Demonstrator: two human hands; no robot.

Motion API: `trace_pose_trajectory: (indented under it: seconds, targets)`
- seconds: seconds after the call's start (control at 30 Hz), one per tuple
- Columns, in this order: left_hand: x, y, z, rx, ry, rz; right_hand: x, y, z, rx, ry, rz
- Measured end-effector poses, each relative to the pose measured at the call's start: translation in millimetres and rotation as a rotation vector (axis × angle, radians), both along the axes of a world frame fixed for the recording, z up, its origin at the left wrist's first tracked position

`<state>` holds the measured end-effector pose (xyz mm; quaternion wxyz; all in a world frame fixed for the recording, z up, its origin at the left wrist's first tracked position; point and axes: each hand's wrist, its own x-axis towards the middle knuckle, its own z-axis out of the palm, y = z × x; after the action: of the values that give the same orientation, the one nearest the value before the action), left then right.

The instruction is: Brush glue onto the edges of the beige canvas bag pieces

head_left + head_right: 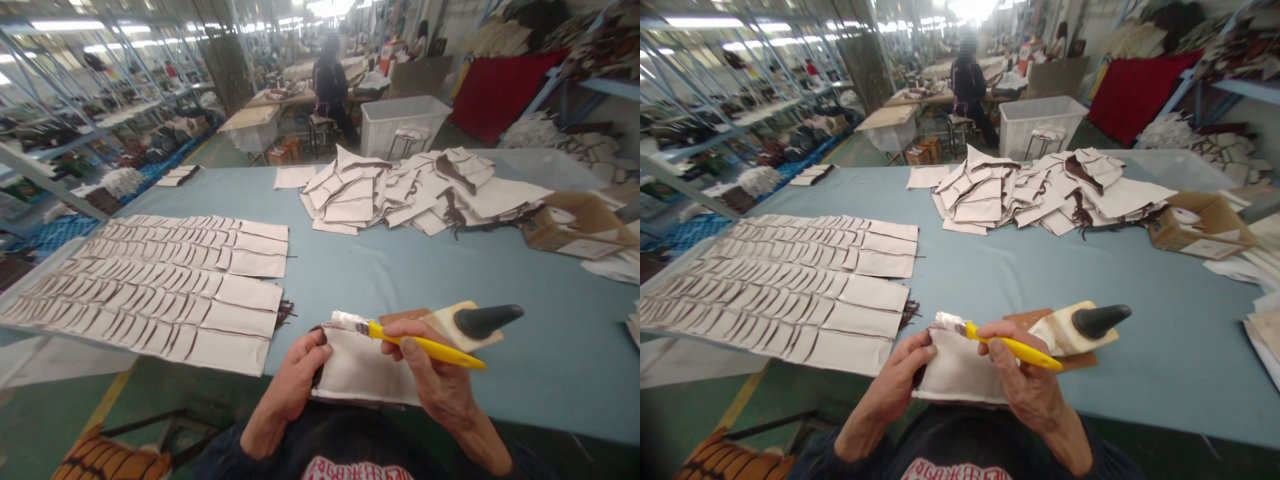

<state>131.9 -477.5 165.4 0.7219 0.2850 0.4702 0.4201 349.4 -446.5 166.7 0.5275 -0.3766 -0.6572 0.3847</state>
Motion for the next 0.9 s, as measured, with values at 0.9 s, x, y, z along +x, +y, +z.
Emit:
trace_pose_trajectory:
  seconds: [0.9]
  targets:
    - [4.8,18.5,-5.5,0.398,0.444,-0.168,11.4,12.8,-6.3,-0.253,0.27,-0.163]
